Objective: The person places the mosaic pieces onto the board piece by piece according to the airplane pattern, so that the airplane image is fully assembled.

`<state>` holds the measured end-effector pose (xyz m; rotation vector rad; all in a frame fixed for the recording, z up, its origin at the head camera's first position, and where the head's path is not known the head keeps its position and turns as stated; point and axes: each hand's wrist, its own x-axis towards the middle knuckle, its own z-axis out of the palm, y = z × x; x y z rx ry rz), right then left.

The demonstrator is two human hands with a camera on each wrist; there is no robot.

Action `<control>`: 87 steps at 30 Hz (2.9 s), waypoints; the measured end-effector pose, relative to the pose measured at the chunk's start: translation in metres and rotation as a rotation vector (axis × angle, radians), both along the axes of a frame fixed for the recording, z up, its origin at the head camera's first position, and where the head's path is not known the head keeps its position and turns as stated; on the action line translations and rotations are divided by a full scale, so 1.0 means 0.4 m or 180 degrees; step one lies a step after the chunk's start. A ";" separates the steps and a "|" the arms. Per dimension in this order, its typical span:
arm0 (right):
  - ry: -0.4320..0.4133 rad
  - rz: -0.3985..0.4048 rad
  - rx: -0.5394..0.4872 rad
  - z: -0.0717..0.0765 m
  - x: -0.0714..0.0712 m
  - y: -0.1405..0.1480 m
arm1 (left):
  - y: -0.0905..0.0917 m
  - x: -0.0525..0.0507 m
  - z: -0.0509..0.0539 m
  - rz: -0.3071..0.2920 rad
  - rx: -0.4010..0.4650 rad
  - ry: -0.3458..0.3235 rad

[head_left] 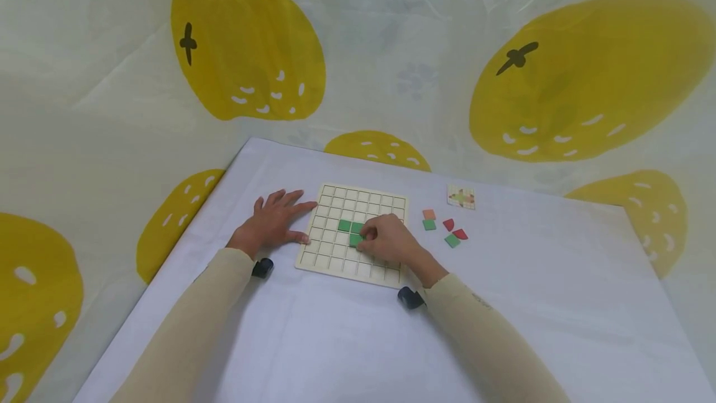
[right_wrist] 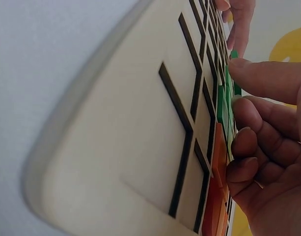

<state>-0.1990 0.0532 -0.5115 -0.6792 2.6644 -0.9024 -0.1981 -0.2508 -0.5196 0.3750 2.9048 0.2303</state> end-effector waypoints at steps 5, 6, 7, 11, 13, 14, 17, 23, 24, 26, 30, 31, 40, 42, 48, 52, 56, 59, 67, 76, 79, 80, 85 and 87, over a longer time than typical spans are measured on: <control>0.0009 -0.0008 -0.0003 -0.002 -0.002 -0.001 | 0.000 0.001 0.000 -0.0007 -0.0008 0.0018; 0.0011 -0.0012 -0.0001 -0.003 -0.003 -0.001 | 0.000 0.000 -0.001 -0.0009 -0.0016 0.0020; 0.0015 -0.0016 0.0005 -0.004 -0.003 -0.002 | 0.000 0.000 -0.001 -0.0008 -0.0025 0.0020; 0.0031 -0.0024 0.0035 -0.006 -0.005 -0.003 | 0.000 0.002 0.001 -0.0003 -0.0025 0.0011; 0.0028 -0.0027 0.0053 -0.005 -0.004 -0.004 | 0.001 0.003 0.003 -0.0003 -0.0023 0.0000; 0.0020 -0.0034 0.0051 -0.003 -0.004 -0.004 | 0.001 0.004 0.005 -0.0007 -0.0018 -0.0005; -0.0015 -0.0057 0.0041 0.002 -0.002 -0.006 | 0.002 0.004 0.007 -0.0014 -0.0037 -0.0019; 0.0018 -0.0037 0.0067 0.006 0.000 -0.006 | 0.004 0.006 0.014 -0.0043 -0.0038 0.0006; 0.0034 -0.0025 0.0072 0.006 0.000 -0.006 | 0.004 0.007 0.015 -0.0048 -0.0031 0.0010; 0.0064 -0.0005 0.0083 0.006 -0.001 -0.007 | 0.003 0.006 0.017 -0.0049 -0.0036 0.0016; 0.0055 -0.0007 0.0082 0.006 -0.002 -0.007 | 0.003 0.004 0.017 -0.0050 -0.0049 -0.0004; 0.0036 -0.0017 0.0079 0.007 -0.002 -0.008 | 0.004 0.003 0.017 -0.0051 -0.0051 -0.0009; -0.0048 -0.0072 0.0103 0.006 0.000 -0.011 | 0.003 -0.002 0.011 -0.0034 -0.0076 -0.0061; -0.0053 -0.0082 0.0115 0.004 -0.001 -0.012 | 0.003 -0.004 0.009 -0.0039 -0.0084 -0.0059; -0.0027 -0.0118 0.0173 0.002 0.003 -0.016 | 0.004 -0.003 0.007 -0.0040 -0.0095 -0.0050; -0.0009 -0.0120 0.0184 0.011 0.007 -0.018 | 0.005 -0.001 0.012 -0.0033 -0.0086 -0.0035; -0.0029 -0.0102 0.0078 0.013 0.010 -0.013 | 0.004 0.001 0.010 -0.0012 -0.0065 -0.0056; -0.0006 -0.0105 -0.0033 0.012 0.007 0.001 | 0.004 0.001 0.009 -0.0001 -0.0068 -0.0072; -0.0252 -0.0317 -0.0268 0.024 -0.014 0.071 | 0.007 0.000 0.012 0.0012 -0.0080 -0.0111; -0.0247 -0.0579 0.0004 0.036 -0.036 0.173 | 0.001 -0.003 0.008 -0.0026 -0.0072 -0.0076; -0.0241 -0.0611 0.0080 0.037 -0.041 0.208 | 0.002 -0.002 0.009 -0.0046 -0.0043 -0.0073; -0.0220 -0.0611 0.0102 0.037 -0.042 0.220 | 0.002 -0.002 0.009 -0.0047 -0.0038 -0.0071; -0.0105 -0.0593 0.0178 0.036 -0.048 0.274 | 0.001 -0.001 0.007 -0.0044 -0.0039 -0.0043; -0.0066 -0.0606 0.0185 0.035 -0.050 0.298 | 0.000 0.001 0.009 -0.0056 -0.0032 -0.0025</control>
